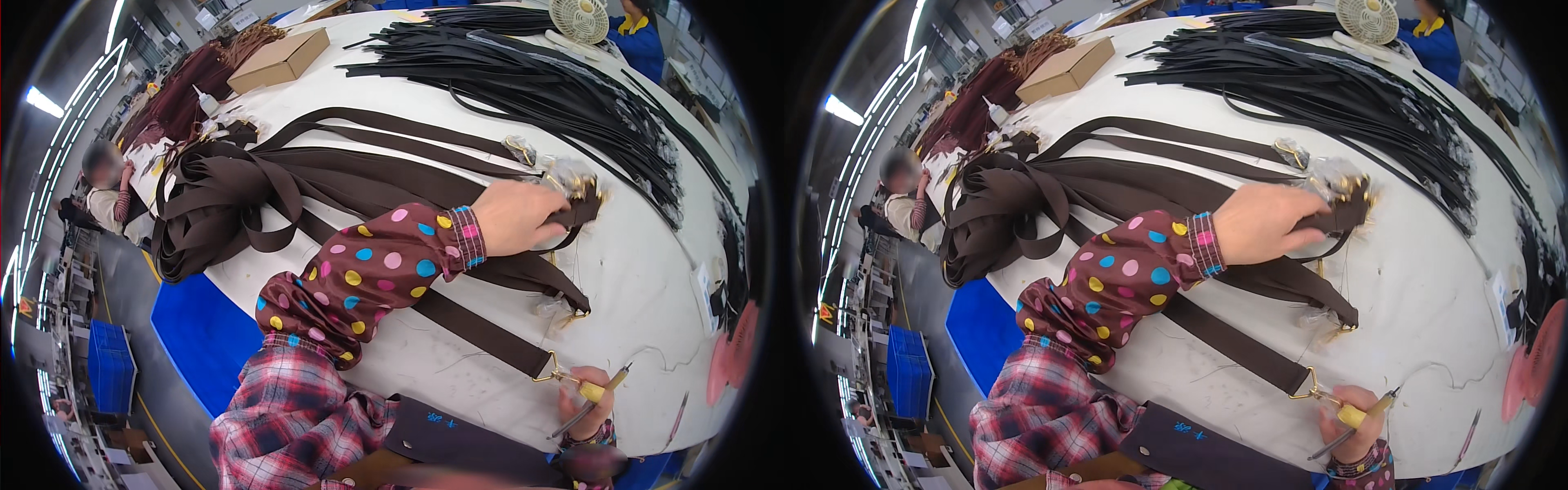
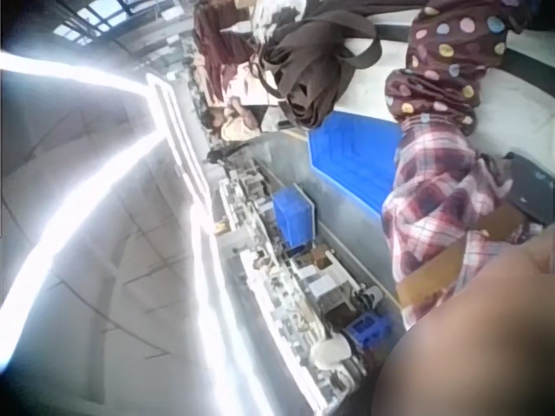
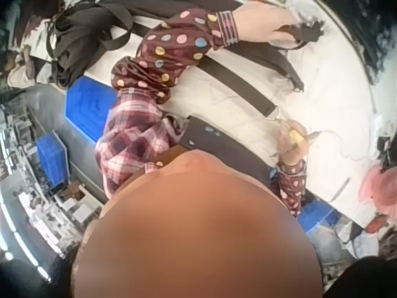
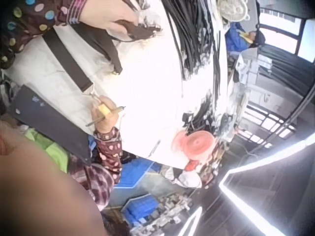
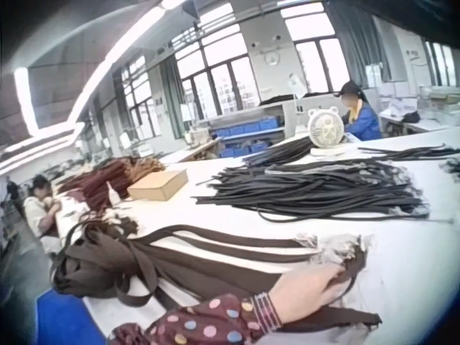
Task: The recorder uses a heated tool to burnish and finish the ends of leather straps near the metal buckles.
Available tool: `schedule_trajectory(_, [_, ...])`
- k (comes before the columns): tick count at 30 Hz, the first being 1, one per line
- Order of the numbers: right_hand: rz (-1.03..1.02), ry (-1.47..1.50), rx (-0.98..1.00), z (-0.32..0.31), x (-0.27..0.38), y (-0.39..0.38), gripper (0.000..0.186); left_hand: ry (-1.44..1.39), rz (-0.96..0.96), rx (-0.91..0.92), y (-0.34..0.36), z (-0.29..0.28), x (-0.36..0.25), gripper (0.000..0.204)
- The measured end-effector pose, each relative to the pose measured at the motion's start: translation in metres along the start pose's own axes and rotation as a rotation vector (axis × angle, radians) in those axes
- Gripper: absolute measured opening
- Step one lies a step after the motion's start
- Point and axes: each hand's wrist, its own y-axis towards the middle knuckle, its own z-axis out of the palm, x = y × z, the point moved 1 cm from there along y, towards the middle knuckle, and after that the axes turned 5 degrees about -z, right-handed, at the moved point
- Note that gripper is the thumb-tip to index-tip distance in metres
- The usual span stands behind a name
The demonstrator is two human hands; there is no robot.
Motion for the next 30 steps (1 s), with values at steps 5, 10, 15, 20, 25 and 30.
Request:
schedule_trajectory(5, [-0.032,-0.019,0.056,0.000,0.002,0.006,0.045,0.143,0.176,-0.198,-0.021,-0.017,0.042,0.054])
schedule_trajectory(10, [-0.010,-0.049,0.079,0.002,0.001,0.001,0.046,0.343,-0.244,-0.290,-0.070,-0.086,0.155,0.033])
schedule_trajectory(15, [-0.033,-0.002,0.022,0.003,-0.004,-0.004,0.049,0.646,-0.408,-0.239,-0.145,-0.112,0.190,0.033])
schedule_trajectory(20, [-0.012,0.008,0.042,0.001,-0.005,-0.007,0.050,0.680,-0.379,-0.317,-0.184,-0.107,0.151,0.019])
schedule_trajectory(25, [-0.029,0.025,0.012,0.003,-0.005,-0.005,0.049,0.579,-0.286,-0.570,-0.211,-0.099,0.139,0.036])
schedule_trajectory(30, [-0.024,0.018,0.024,0.003,-0.007,-0.005,0.045,0.689,-0.366,-0.302,-0.250,-0.115,0.160,0.012])
